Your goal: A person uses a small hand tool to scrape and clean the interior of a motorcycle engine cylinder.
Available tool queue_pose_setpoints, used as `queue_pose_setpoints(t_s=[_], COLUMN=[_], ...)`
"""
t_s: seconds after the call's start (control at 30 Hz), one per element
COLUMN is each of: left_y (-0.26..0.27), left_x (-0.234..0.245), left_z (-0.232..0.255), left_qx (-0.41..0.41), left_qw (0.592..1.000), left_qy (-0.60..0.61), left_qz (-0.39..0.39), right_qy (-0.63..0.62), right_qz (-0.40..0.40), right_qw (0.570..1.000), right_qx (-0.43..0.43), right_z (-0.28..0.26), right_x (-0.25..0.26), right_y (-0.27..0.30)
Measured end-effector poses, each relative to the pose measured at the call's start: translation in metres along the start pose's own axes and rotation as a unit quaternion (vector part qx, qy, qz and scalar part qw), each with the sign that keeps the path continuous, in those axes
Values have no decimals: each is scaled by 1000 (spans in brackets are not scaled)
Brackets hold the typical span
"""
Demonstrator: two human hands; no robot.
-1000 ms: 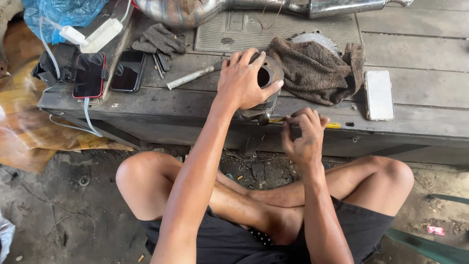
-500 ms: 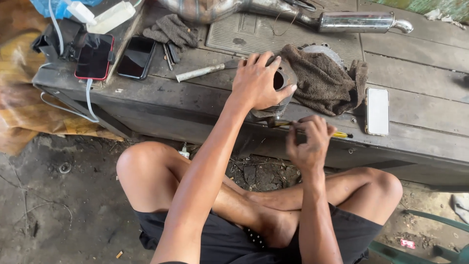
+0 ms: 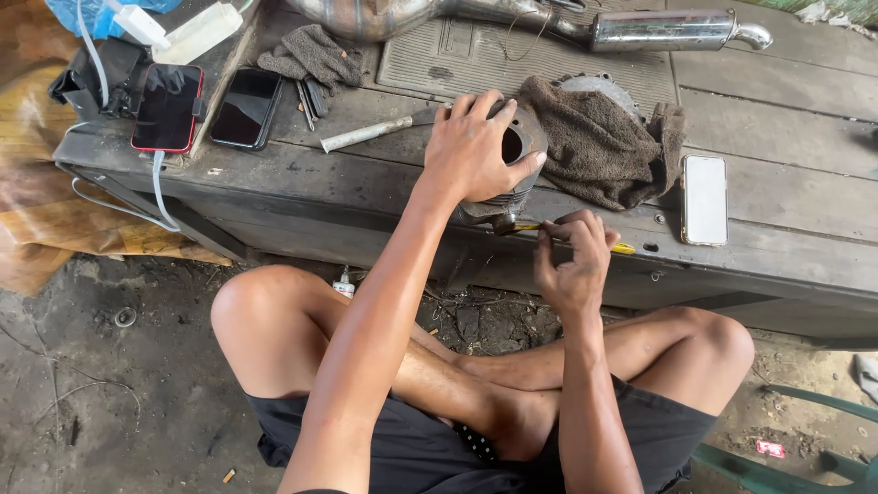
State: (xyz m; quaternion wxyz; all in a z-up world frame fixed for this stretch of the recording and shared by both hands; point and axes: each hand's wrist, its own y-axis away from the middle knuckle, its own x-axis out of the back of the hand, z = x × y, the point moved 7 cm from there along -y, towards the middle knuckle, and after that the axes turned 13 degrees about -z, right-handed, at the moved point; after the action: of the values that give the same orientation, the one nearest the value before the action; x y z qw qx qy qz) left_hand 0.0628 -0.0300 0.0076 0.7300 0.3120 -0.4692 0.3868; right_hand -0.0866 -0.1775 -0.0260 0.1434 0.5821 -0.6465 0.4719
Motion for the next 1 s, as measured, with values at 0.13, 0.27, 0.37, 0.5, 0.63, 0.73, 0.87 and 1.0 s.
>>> queue_pose_setpoints(t_s=[0.13, 0.27, 0.37, 0.5, 0.63, 0.73, 0.87, 1.0], left_y=[2, 4, 5, 6, 6, 7, 6, 7], left_x=[-1, 1, 3, 3, 4, 4, 5, 4], left_z=[0, -1, 0, -1, 0, -1, -1, -1], left_qx=[-12, -13, -8, -4, 0, -1, 0, -2], left_qw=[1000, 1000, 1000, 1000, 1000, 1000, 1000, 1000], left_qy=[-8, -6, -2, 2, -7, 1, -2, -15], left_qz=[14, 19, 11, 15, -1, 1, 2, 6], right_qy=[-19, -60, -60, -14, -21, -11, -51, -79], right_qz=[-5, 0, 9, 25, 18, 24, 17, 18], right_qw=[999, 998, 998, 998, 996, 999, 999, 995], right_qx=[30, 3, -20, 59, 85, 28, 2, 51], right_z=[-12, 7, 18, -19, -26, 11, 7, -29], right_x=[-14, -12, -10, -9, -8, -13, -12, -6], right_y=[0, 1, 4, -3, -4, 6, 4, -5])
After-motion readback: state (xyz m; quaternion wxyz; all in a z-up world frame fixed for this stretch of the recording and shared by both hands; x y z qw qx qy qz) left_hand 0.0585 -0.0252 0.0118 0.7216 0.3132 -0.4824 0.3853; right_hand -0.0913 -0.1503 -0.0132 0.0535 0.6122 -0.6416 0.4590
